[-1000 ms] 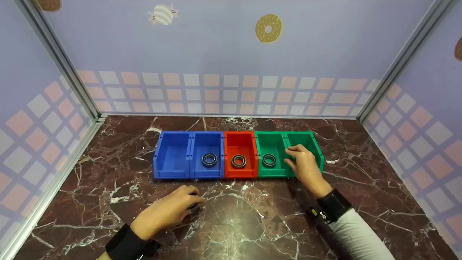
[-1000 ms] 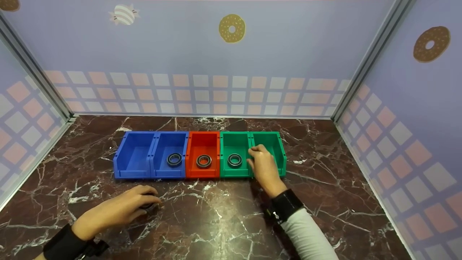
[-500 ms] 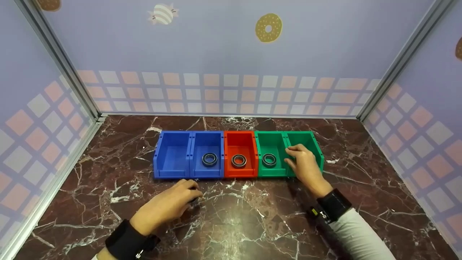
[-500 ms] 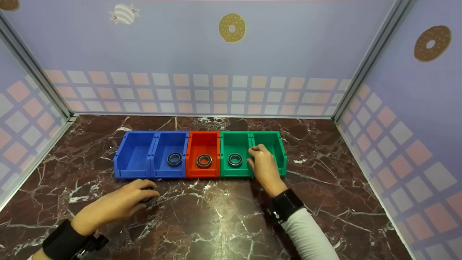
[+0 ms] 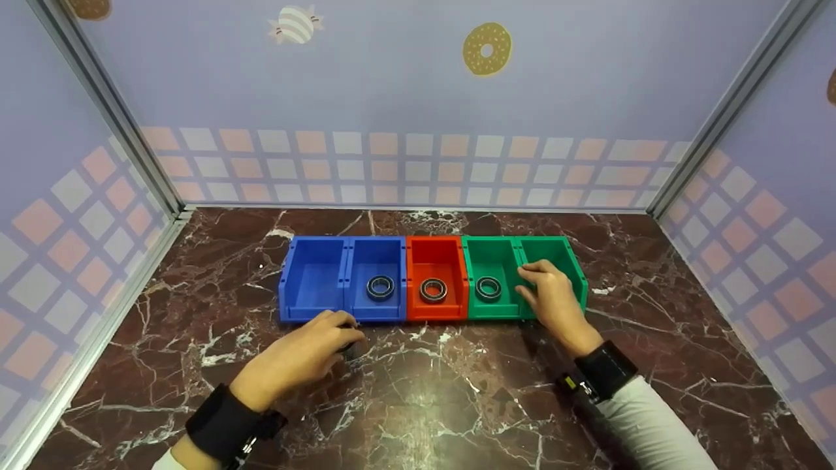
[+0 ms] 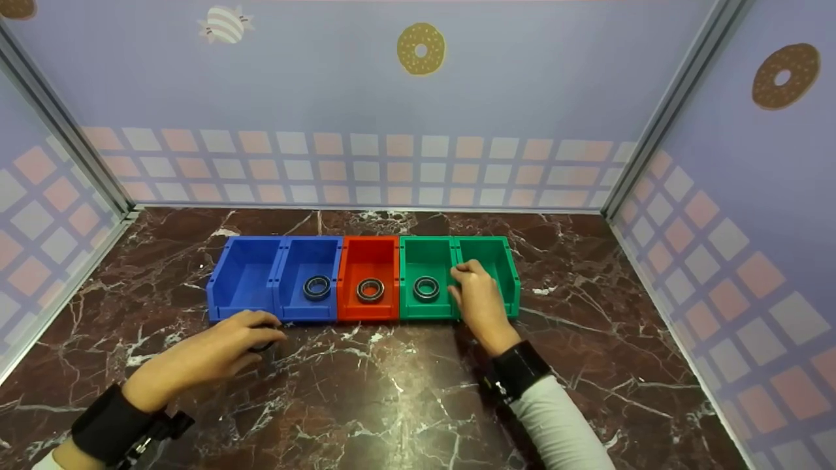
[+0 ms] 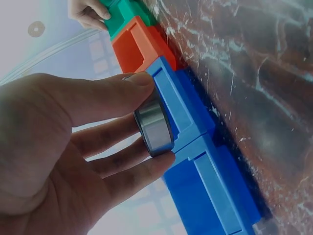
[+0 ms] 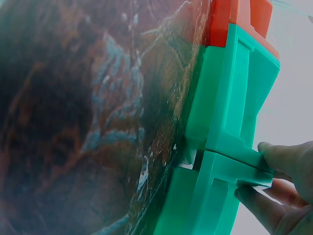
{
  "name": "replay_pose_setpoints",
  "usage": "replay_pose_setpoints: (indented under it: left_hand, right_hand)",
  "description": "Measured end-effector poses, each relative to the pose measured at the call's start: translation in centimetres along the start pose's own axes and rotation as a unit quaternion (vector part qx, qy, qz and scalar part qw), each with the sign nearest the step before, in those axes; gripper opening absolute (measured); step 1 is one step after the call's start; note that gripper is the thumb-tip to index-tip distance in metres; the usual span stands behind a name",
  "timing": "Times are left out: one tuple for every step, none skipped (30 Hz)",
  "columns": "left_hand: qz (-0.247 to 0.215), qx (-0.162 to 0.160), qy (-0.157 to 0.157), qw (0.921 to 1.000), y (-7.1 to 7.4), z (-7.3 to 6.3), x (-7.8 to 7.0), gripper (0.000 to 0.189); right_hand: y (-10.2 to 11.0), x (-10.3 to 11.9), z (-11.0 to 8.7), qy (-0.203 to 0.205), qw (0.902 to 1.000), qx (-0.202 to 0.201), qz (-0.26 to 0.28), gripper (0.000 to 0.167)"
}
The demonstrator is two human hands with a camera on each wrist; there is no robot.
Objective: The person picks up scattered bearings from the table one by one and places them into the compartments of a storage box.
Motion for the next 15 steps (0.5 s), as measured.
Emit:
replay_pose_setpoints:
  left_hand:
    - [0.003,0.0,-0.002,1.0,0.1,0.0,0.1,0.042]
    - [0.006,-0.003,-0.005,1.0,0.3,0.0,0.2,0.042]
    - [0.011,-0.007,-0.009,0.9999,0.4,0.0,0.3,0.042]
    - [0.015,-0.01,-0.012,0.9998,0.5,0.0,0.3,0.041]
    - [0.018,-0.013,-0.013,0.9997,0.7,0.0,0.4,0.041]
    - [0.02,-0.015,-0.013,0.9996,0.8,0.0,0.5,0.041]
    - [0.022,-0.016,-0.012,0.9996,0.9,0.0,0.6,0.041]
    - [0.022,-0.017,-0.01,0.9996,1.0,0.1,0.7,0.041]
    - [0.022,-0.018,-0.007,0.9996,1.2,0.1,0.8,0.041]
    - [0.021,-0.019,-0.005,0.9996,1.3,0.1,0.9,0.042]
    - [0.021,-0.02,-0.003,0.9996,1.4,0.1,1.0,0.042]
    - [0.023,-0.021,-0.003,0.9995,1.5,0.2,1.1,0.042]
    - [0.025,-0.023,-0.003,0.9994,1.6,0.2,1.3,0.041]
    - [0.028,-0.026,-0.004,0.9993,1.8,0.2,1.4,0.041]
    - [0.032,-0.029,-0.007,0.9991,1.9,0.2,1.5,0.041]
  right_hand:
    - [0.0,0.0,0.0,-0.001,1.0,0.002,-0.001,0.036]
    - [0.0,0.0,0.0,-0.001,1.0,0.003,-0.001,0.036]
    - [0.0,0.0,0.0,-0.002,1.0,0.005,-0.001,0.036]
    - [0.0,0.0,-0.1,-0.003,1.0,0.006,-0.001,0.036]
    - [0.0,0.0,-0.1,-0.004,1.0,0.008,-0.001,0.036]
    - [0.0,0.1,-0.1,-0.005,1.0,0.009,-0.002,0.036]
    - [0.0,0.1,-0.1,-0.005,0.9999,0.009,-0.002,0.036]
    - [0.0,0.1,-0.1,-0.005,1.0,0.008,-0.002,0.036]
    - [0.0,0.1,-0.1,-0.004,1.0,0.007,-0.002,0.036]
    - [0.0,0.1,-0.1,-0.004,1.0,0.006,-0.002,0.035]
    - [0.0,0.1,-0.1,-0.004,1.0,0.005,-0.002,0.035]
    - [0.0,0.1,-0.1,-0.004,1.0,0.005,-0.001,0.035]
    - [0.0,0.1,-0.1,-0.003,1.0,0.005,-0.001,0.035]
    - [0.0,0.1,-0.1,-0.005,1.0,0.006,-0.001,0.035]
    - [0.0,0.1,-0.1,-0.005,1.0,0.006,-0.001,0.035]
Point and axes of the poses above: each hand's wrist, its own z-axis towards the middle knuckle, its own y-axis out of the back of the hand, x = y × z, the point moved 4 cm from there along z, towards the middle knuckle, and after that the axes turned 12 degrees about -y, right-handed, at the moved point
